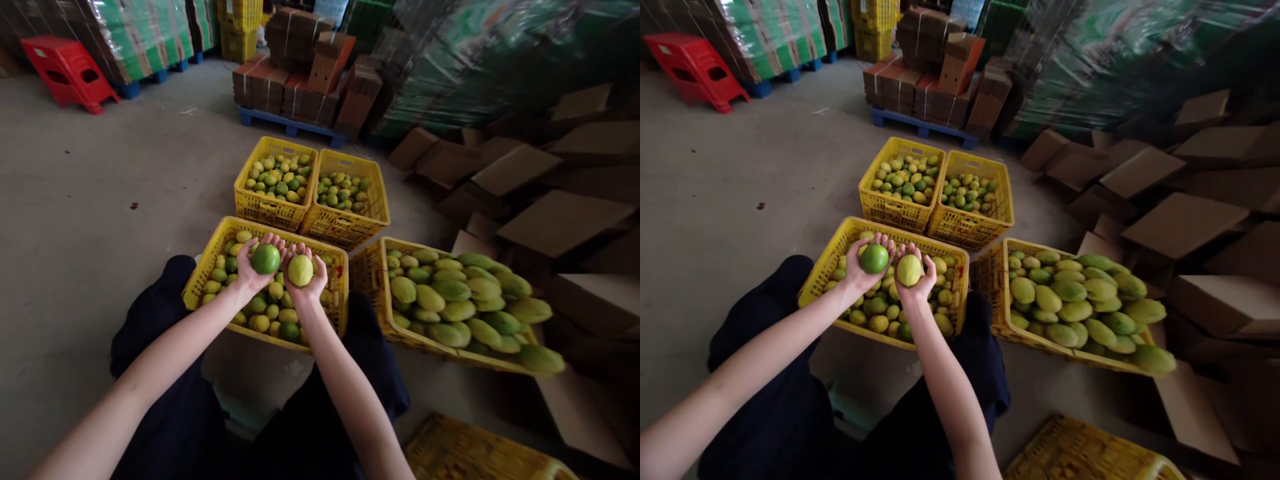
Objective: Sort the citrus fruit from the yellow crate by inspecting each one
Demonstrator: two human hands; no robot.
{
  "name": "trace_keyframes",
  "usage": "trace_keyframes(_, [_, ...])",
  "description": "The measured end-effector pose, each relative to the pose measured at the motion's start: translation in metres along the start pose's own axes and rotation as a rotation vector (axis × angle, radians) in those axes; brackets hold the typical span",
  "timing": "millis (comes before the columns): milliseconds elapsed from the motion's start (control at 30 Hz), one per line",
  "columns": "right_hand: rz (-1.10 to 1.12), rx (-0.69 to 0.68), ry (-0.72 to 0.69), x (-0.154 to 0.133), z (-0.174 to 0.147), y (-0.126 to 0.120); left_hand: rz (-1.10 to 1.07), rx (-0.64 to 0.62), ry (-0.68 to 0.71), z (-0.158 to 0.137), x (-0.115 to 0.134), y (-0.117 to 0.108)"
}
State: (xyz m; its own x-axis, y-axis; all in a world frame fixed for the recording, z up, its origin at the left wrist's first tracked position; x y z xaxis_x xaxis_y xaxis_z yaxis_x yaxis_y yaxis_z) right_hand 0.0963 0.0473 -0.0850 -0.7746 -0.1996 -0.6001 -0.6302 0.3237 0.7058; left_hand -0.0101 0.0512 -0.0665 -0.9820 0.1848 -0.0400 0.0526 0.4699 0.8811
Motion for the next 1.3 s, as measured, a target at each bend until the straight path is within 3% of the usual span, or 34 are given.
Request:
trace_keyframes(133, [-0.019,0.016,0.001,0.007,0.005,0.0,0.009,0.025,0.021,0.001,0.0,0.0])
trace_keyframes(267, [-0.069,0.013,-0.048,-0.004,0.009,0.0,0.052,0.037,0.019,0.002,-0.004,0.0])
trace_keyframes(400, [-0.217,0.061,-0.218,-0.028,0.005,0.002,0.12,-0.036,-0.003,-0.004,-0.012,0.008])
trace_keyframes(500, [-0.508,0.102,-0.462,-0.041,-0.008,0.009,0.172,-0.066,-0.075,-0.01,-0.023,0.01])
trace_keyframes(567, [-0.744,0.034,-0.588,-0.038,-0.016,0.02,0.192,-0.063,-0.105,-0.011,-0.027,0.007])
trace_keyframes(667, [-0.997,-0.162,-0.646,-0.023,-0.023,0.034,0.219,-0.047,-0.092,-0.009,-0.023,0.0])
trace_keyframes(733, [-1.11,-0.264,-0.681,-0.016,-0.027,0.04,0.232,-0.04,-0.068,-0.007,-0.017,-0.005])
trace_keyframes(833, [-1.2,-0.309,-0.734,-0.013,-0.031,0.043,0.246,-0.057,-0.08,-0.006,-0.014,-0.013])
trace_keyframes(1000, [-1.187,-0.373,-0.643,-0.003,-0.044,0.045,0.293,-0.094,-0.186,-0.005,-0.031,-0.024])
trace_keyframes(1067, [-1.089,-0.35,-0.637,-0.007,-0.051,0.045,0.314,-0.057,-0.149,-0.003,-0.03,-0.023])
trace_keyframes(1167, [-0.817,-0.191,-0.636,-0.027,-0.054,0.036,0.306,0.007,-0.051,-0.001,-0.016,-0.01])
trace_keyframes(1300, [-0.494,-0.157,-0.429,-0.04,-0.035,0.026,0.211,-0.045,0.082,-0.003,0.004,0.014])
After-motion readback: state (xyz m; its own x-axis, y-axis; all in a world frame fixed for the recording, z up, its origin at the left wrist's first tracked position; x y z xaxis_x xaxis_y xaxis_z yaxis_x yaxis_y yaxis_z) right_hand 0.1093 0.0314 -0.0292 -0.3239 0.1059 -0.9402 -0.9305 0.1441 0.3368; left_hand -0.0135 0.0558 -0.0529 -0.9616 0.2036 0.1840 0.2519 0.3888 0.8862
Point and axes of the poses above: each hand's wrist, its own z-axis towards the middle knuckle, its own y-axis out of the palm, x = y × z, the point moved 7 cm from there along z, towards the middle knuckle, and after that the axes turned 12 degrees about -z, right-handed, at the moved point
